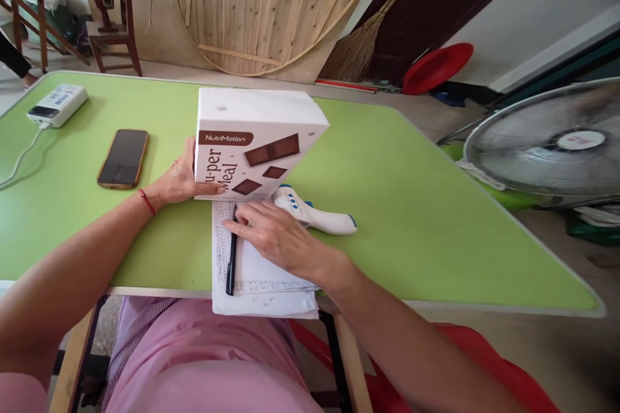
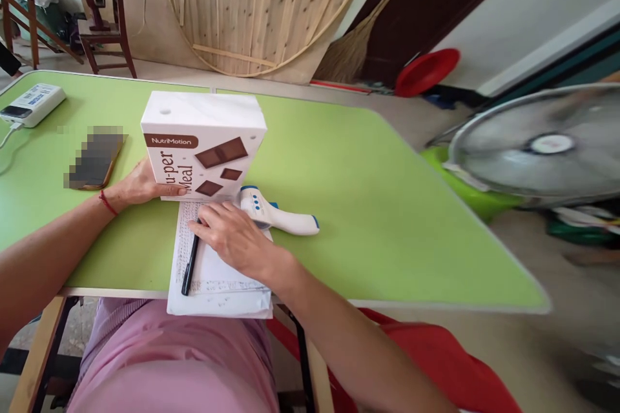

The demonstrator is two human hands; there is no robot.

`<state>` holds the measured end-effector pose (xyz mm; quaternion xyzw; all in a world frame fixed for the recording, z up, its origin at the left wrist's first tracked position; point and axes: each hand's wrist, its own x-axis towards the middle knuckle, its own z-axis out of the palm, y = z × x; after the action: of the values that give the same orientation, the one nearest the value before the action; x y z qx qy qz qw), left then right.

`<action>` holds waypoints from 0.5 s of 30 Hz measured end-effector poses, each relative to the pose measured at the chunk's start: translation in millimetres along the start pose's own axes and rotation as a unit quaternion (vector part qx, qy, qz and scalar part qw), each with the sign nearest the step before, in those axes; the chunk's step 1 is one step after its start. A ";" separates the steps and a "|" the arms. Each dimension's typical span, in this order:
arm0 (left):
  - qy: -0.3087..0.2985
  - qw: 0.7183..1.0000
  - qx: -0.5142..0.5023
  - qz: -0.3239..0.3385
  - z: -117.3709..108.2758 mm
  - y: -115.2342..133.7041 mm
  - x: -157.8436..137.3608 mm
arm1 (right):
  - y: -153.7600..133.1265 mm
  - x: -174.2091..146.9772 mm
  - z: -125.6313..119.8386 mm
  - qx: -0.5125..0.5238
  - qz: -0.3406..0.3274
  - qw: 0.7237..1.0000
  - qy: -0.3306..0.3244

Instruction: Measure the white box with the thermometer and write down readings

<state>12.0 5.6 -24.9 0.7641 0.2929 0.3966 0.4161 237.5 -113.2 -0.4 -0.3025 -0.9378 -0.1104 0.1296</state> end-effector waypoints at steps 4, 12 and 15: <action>0.013 1.000 -0.010 0.008 2.0 1.9 1.0 | 7.8 -6.4 3.8 -0.029 -0.051 0.998 0.022; -0.030 0.999 0.016 -0.010 3.8 11.0 1.7 | -19.4 -21.1 2.5 0.379 0.256 0.847 0.270; -0.049 0.998 0.027 0.005 4.4 12.8 2.3 | -36.8 -15.6 6.7 0.529 0.383 0.718 0.240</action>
<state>18.4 -0.6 -14.4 0.7951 0.2787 0.3526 0.4072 226.5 -148.8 -16.2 -0.4810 -0.5848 0.3941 0.5209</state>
